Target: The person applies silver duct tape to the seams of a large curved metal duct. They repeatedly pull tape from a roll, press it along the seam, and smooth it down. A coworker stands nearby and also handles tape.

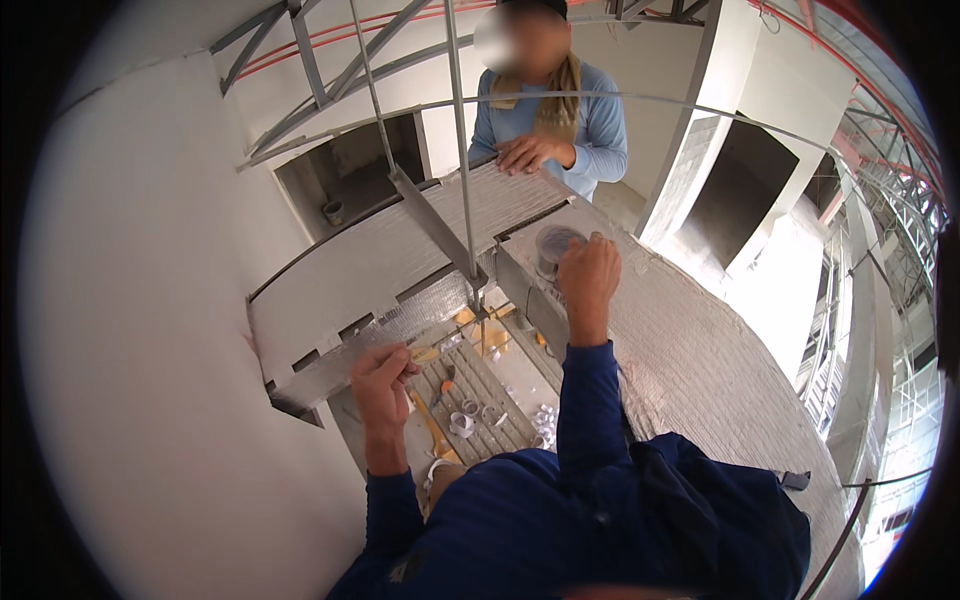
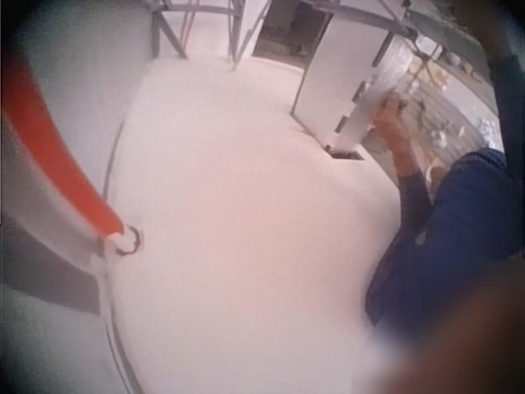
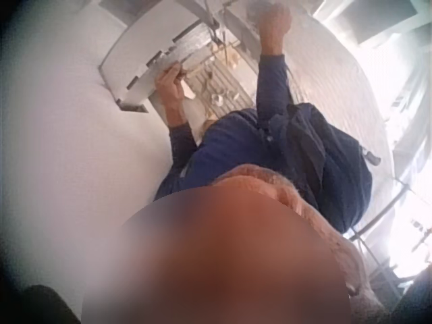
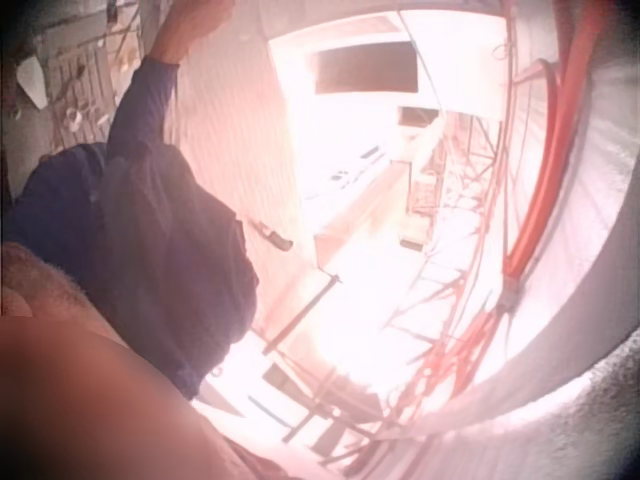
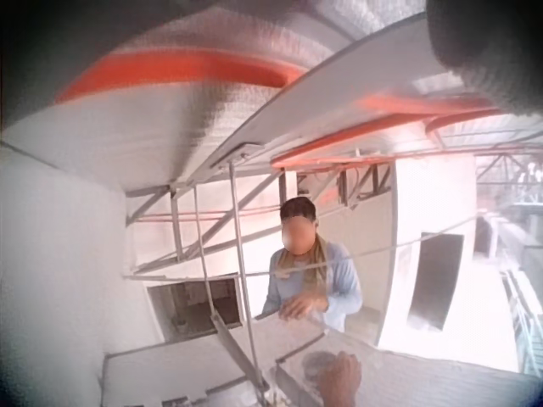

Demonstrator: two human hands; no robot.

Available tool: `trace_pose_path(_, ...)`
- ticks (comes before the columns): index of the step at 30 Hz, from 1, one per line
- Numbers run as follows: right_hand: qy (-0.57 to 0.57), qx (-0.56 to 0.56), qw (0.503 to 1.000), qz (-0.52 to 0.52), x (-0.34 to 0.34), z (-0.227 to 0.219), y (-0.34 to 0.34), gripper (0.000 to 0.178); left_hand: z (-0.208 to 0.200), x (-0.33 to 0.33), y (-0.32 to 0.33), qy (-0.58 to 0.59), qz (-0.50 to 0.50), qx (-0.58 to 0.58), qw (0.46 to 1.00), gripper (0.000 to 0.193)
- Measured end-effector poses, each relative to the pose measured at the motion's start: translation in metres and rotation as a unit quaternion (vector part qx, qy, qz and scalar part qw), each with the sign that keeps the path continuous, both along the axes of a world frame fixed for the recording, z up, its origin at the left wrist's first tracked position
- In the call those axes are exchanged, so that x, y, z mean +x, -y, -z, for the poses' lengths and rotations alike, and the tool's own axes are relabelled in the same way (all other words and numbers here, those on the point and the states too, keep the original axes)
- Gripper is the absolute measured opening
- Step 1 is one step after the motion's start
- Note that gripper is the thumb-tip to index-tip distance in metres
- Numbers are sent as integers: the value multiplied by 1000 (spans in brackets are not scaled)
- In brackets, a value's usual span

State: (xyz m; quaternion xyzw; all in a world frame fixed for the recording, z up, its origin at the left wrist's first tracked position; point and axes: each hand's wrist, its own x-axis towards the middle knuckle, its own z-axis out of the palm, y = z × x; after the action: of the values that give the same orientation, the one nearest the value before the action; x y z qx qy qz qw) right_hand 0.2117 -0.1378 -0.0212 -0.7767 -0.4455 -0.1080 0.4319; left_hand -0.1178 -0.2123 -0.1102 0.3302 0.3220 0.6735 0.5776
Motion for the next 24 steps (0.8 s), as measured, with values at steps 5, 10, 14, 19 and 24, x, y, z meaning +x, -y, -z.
trace_pose_path(5, 91, 229, 968, -44, -25, -23, 25, 25, -2, 8, 4, -1, 3, -5, 1000, 11)
trace_pose_path(10, -27, 267, 913, -306, -95, -12, 81, 23, 2, 21, 5, -6, 33, -14, 999, 15)
trace_pose_path(14, -151, 174, 888, -398, -124, 3, 99, 12, 1, 27, 5, -12, 41, -16, 999, 15)
trace_pose_path(19, -207, 138, 864, -439, -124, 10, 101, 10, 0, 25, 7, -10, 32, -11, 999, 15)
trace_pose_path(24, -194, 131, 863, -448, -127, 15, 103, 10, 3, 26, 8, -11, 30, -10, 999, 14)
